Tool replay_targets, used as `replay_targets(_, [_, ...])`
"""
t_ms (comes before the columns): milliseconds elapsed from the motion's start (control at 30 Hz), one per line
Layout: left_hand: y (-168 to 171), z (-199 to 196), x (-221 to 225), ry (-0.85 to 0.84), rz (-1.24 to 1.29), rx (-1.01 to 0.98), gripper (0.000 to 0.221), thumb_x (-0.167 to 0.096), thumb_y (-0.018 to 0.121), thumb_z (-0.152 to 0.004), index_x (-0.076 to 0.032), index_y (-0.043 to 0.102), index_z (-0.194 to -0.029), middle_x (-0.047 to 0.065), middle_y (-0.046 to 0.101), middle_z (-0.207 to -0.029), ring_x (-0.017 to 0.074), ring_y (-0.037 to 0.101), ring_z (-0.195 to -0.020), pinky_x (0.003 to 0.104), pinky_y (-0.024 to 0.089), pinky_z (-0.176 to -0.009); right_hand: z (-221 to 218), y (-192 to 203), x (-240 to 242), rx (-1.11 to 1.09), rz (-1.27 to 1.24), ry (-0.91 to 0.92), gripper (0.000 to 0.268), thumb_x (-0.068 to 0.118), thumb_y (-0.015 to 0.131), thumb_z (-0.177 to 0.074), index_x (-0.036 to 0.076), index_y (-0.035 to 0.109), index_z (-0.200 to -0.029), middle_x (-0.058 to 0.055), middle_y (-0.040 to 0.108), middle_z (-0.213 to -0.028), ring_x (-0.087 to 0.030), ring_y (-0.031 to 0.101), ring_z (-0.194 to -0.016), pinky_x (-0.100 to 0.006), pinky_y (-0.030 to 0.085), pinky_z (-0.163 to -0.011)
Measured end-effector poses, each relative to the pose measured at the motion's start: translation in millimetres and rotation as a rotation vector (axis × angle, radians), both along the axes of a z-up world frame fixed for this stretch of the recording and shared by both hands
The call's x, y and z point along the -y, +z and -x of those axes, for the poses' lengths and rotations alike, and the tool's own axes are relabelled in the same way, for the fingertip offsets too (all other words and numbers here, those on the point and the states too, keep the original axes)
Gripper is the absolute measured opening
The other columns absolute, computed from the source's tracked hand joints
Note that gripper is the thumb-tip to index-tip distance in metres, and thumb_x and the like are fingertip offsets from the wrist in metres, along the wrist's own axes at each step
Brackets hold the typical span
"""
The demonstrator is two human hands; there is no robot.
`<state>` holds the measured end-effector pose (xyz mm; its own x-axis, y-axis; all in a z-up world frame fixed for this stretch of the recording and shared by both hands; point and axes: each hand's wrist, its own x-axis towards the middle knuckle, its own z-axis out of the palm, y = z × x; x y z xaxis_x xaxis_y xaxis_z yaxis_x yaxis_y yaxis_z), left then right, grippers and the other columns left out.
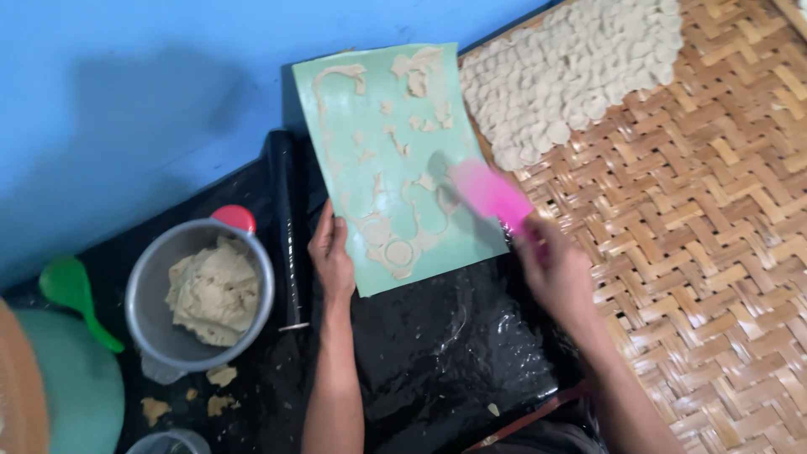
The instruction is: Shaping and rolling out dough into small circular pieces using a template and a roller.
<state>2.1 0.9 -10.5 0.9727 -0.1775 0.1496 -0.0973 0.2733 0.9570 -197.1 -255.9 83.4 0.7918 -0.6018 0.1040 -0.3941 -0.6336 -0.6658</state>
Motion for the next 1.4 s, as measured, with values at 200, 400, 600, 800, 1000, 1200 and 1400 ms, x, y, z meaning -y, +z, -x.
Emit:
replay_targets(200, [0.9, -0.9, -0.9, 0.028, -0.079, 0.068, 0.043, -0.011, 0.053, -0.108, 0.006, 0.052, -0.148, 0.013, 0.064, -0.141, 0.0159, 0.059, -0.128, 0.029, 0.043, -0.110, -13.1, 3.0, -55.9, 0.077, 0.028, 0.270, 0.027, 0.021, 0.067, -0.096, 0.003, 0.070, -0.116, -0.017, 0.074, -0.100, -0.032, 0.075, -0.076, -0.041, 0.058, -0.068])
replay_targets(400, [3.2, -0.3, -0.1, 0.020, -0.058, 0.050, 0.043, -0.012, 0.054, -0.108, 0.005, 0.054, -0.147, 0.012, 0.065, -0.141, 0.0163, 0.060, -0.127, 0.030, 0.044, -0.108, -16.1, 7.3, -65.3, -0.020, 0.101, 0.289, 0.027, 0.022, 0.067, -0.095, 0.006, 0.071, -0.116, -0.014, 0.072, -0.097, -0.036, 0.071, -0.072, -0.046, 0.056, -0.066])
replay_targets(600, [2.5, 0.3, 0.3, -0.013, -0.004, 0.044, 0.044, -0.015, 0.053, -0.109, 0.004, 0.052, -0.149, 0.013, 0.064, -0.142, 0.0161, 0.060, -0.128, 0.030, 0.045, -0.108, -16.8, 8.6, -71.6, -0.054, 0.143, 0.283, 0.027, 0.022, 0.067, -0.094, 0.007, 0.071, -0.116, -0.013, 0.071, -0.094, -0.037, 0.070, -0.072, -0.046, 0.056, -0.064])
replay_targets(800, [-1.8, -0.6, 0.0, 0.019, -0.082, 0.023, 0.045, -0.015, 0.053, -0.109, 0.003, 0.051, -0.149, 0.015, 0.064, -0.143, 0.0184, 0.061, -0.129, 0.031, 0.046, -0.108, -21.5, 5.9, -70.2, -0.048, 0.070, 0.311, 0.026, 0.021, 0.067, -0.094, 0.005, 0.070, -0.114, -0.013, 0.073, -0.094, -0.036, 0.072, -0.074, -0.046, 0.056, -0.066])
replay_targets(1000, [5.5, 1.1, 0.2, 0.021, -0.097, 0.044, 0.045, -0.016, 0.052, -0.109, 0.003, 0.051, -0.150, 0.015, 0.063, -0.145, 0.0187, 0.060, -0.131, 0.031, 0.045, -0.109, -25.1, -8.4, -66.5, -0.014, -0.061, 0.318, 0.029, 0.024, 0.071, -0.094, 0.003, 0.071, -0.113, -0.018, 0.075, -0.096, -0.034, 0.075, -0.080, -0.041, 0.058, -0.070])
replay_targets(1200, [-4.1, -2.4, -0.2, 0.011, -0.045, 0.029, 0.044, -0.015, 0.053, -0.109, 0.003, 0.051, -0.149, 0.014, 0.064, -0.143, 0.0183, 0.061, -0.130, 0.031, 0.045, -0.108, -29.8, -28.6, -53.1, -0.082, -0.300, 0.347, 0.030, 0.026, 0.071, -0.093, 0.003, 0.073, -0.111, -0.011, 0.076, -0.082, -0.018, 0.069, -0.068, -0.034, 0.055, -0.066])
replay_targets(1400, [4.4, 0.9, 0.4, 0.034, -0.103, 0.046, 0.043, -0.013, 0.052, -0.109, 0.001, 0.054, -0.149, 0.013, 0.066, -0.141, 0.0170, 0.062, -0.128, 0.030, 0.046, -0.107, -27.2, -41.4, -43.4, -0.106, -0.733, 0.379, 0.025, 0.025, 0.068, -0.097, 0.004, 0.074, -0.111, 0.003, 0.065, -0.077, -0.005, 0.053, -0.064, -0.023, 0.045, -0.057])
